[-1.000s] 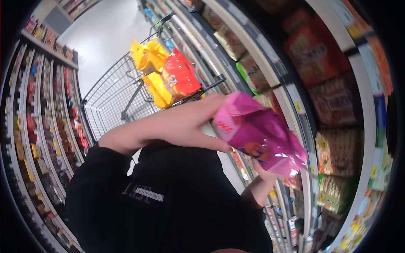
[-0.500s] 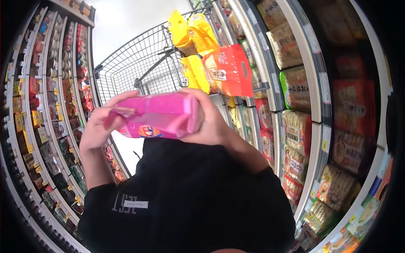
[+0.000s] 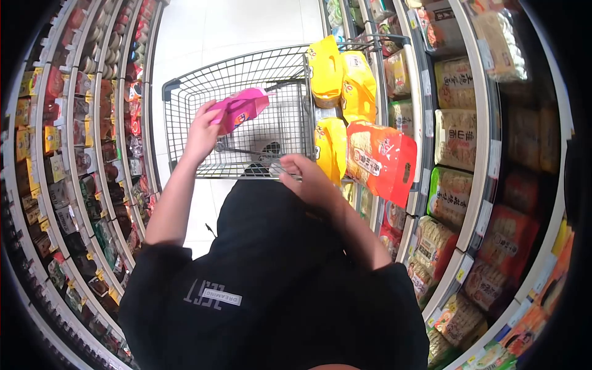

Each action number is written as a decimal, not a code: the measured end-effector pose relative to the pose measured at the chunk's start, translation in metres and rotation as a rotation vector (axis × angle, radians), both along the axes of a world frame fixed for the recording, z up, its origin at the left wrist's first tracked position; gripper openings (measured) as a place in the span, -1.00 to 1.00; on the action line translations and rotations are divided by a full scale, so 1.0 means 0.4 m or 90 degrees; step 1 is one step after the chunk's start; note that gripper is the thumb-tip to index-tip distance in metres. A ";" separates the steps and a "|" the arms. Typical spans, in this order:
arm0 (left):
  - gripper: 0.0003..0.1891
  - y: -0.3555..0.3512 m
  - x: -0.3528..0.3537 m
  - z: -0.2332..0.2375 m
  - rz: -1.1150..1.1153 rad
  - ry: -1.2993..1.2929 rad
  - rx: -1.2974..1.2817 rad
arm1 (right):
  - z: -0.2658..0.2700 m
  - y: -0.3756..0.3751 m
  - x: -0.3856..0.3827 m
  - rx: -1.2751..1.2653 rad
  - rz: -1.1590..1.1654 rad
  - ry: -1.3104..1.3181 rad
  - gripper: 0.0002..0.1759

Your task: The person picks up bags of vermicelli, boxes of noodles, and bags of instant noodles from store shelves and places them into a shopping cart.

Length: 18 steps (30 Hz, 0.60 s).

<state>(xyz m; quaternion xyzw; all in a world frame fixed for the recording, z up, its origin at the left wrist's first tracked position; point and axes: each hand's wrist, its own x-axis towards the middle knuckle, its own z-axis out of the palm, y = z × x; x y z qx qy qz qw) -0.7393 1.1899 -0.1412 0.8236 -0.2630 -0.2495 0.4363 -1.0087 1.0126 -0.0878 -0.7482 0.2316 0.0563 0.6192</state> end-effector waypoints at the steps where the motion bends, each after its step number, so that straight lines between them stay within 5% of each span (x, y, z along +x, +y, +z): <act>1: -0.71 -0.028 0.025 -0.071 -0.008 -0.004 0.011 | 0.005 0.001 -0.010 -0.001 -0.001 0.002 -0.52; 9: -0.66 -0.318 0.127 -0.506 -0.016 0.235 -0.004 | 0.069 -0.015 -0.005 0.017 -0.080 0.116 -0.54; 18: -0.52 -0.534 0.157 -0.732 0.014 0.470 -0.011 | 0.078 -0.030 -0.053 0.027 -0.203 0.199 -0.52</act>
